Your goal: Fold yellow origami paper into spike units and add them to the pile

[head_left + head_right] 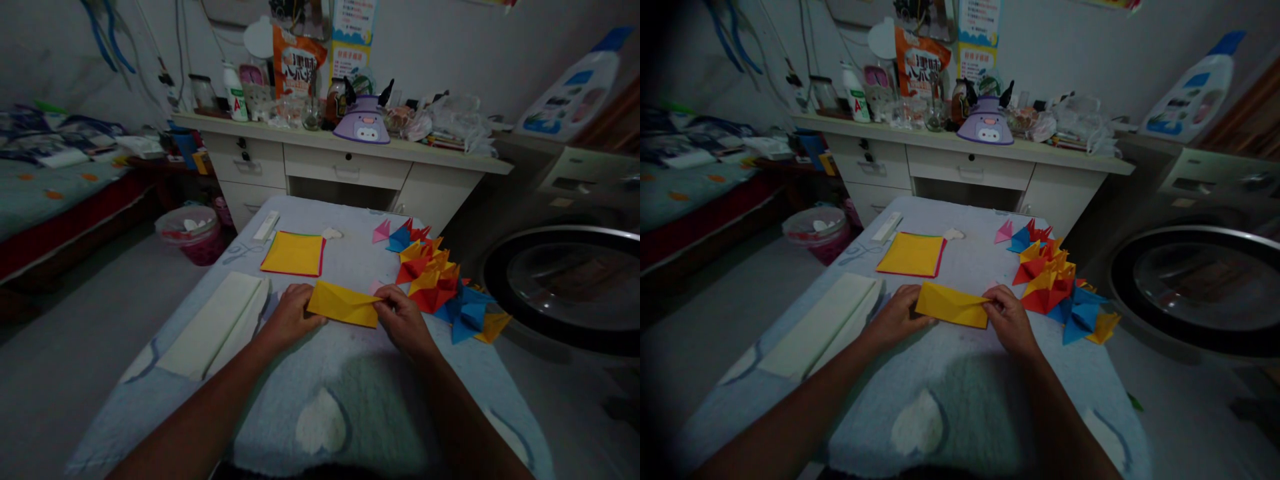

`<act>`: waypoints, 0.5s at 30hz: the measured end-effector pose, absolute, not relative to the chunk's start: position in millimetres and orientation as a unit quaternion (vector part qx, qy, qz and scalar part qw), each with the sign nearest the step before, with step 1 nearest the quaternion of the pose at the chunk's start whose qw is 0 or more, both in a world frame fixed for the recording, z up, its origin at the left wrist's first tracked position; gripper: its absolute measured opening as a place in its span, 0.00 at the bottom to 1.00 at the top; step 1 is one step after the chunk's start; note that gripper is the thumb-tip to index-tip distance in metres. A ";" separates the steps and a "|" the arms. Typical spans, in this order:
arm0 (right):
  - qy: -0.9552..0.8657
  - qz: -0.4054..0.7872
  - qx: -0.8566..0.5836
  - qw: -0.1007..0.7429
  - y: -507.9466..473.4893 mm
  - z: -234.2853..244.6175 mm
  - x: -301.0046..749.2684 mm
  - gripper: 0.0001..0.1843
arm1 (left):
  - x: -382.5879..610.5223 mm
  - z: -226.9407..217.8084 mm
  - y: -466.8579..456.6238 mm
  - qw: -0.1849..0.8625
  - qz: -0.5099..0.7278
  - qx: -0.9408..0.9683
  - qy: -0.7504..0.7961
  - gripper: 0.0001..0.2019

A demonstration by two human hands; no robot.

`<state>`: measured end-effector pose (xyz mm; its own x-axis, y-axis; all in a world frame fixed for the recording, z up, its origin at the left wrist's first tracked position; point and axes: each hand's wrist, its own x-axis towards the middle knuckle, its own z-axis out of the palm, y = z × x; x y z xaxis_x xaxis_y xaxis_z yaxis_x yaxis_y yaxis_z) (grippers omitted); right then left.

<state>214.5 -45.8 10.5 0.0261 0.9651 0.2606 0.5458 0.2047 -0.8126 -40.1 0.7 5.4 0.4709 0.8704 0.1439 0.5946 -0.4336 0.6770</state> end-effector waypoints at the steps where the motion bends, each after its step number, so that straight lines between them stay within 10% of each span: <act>1: -0.655 0.245 -0.570 0.430 -46.2 12.8 215.6 0.05 | -40.3 5.7 1.1 0.278 0.255 0.817 0.437 0.13; 15: -0.651 0.227 -0.462 0.557 -49.6 16.1 214.9 0.06 | -40.9 17.3 -14.5 0.038 0.440 0.838 0.320 0.05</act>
